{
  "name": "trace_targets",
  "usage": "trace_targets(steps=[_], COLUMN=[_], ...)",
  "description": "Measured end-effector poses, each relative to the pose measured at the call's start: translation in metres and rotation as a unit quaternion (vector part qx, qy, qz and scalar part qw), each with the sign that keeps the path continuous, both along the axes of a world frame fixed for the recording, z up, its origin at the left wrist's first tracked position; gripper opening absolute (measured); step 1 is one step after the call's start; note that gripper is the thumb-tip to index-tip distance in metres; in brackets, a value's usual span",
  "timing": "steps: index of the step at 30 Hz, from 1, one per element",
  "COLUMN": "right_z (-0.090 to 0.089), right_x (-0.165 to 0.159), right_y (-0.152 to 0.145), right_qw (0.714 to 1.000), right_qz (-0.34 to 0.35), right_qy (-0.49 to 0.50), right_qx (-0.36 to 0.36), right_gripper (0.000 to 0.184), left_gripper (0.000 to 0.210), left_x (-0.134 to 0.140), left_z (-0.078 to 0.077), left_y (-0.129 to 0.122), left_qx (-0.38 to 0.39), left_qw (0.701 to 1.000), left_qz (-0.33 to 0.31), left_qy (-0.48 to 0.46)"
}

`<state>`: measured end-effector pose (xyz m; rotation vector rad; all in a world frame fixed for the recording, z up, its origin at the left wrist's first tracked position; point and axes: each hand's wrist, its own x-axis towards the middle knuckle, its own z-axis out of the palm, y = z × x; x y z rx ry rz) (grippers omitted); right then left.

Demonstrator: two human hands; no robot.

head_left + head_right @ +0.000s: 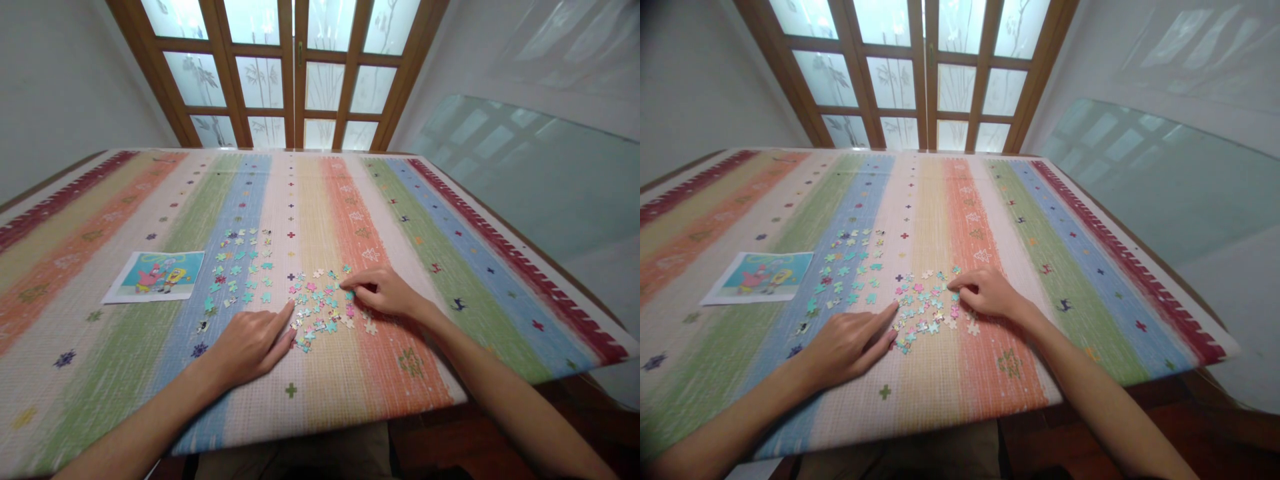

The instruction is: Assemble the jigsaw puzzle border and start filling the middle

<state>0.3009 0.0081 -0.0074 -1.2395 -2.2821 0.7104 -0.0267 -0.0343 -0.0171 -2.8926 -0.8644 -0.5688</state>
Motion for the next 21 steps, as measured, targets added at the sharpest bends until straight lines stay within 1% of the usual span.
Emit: trace_targets(steps=[3, 8, 10, 12, 16, 21], right_z=[0.005, 0.012, 0.011, 0.009, 0.004, 0.005], right_x=[0.006, 0.017, 0.019, 0.018, 0.01, 0.002], right_y=[0.002, 0.006, 0.007, 0.007, 0.003, -0.001], right_qw=[1.0, 0.995, 0.992, 0.993, 0.995, 0.994], right_qz=[0.002, -0.086, -0.099, -0.09, -0.051, 0.001], right_qy=[-0.003, -0.047, -0.067, -0.075, -0.077, -0.11], right_qx=[-0.01, 0.023, 0.032, 0.032, 0.036, 0.028], right_gripper=[0.034, 0.033, 0.034, 0.036, 0.042, 0.047], left_gripper=[0.042, 0.04, 0.039, 0.037, 0.035, 0.033], left_x=[0.0, -0.001, -0.001, -0.001, -0.001, 0.0], left_z=[0.0, 0.0, 0.0, 0.0, 0.0, 0.0], left_y=[0.0, -0.001, -0.001, -0.001, -0.002, -0.001], left_qx=[0.001, -0.001, -0.002, -0.003, -0.001, 0.003], left_qw=[1.0, 1.0, 1.0, 1.0, 1.0, 0.999], left_qz=[0.0, -0.004, -0.004, -0.006, -0.01, -0.023], left_qy=[0.001, -0.008, -0.014, -0.021, -0.023, -0.023])
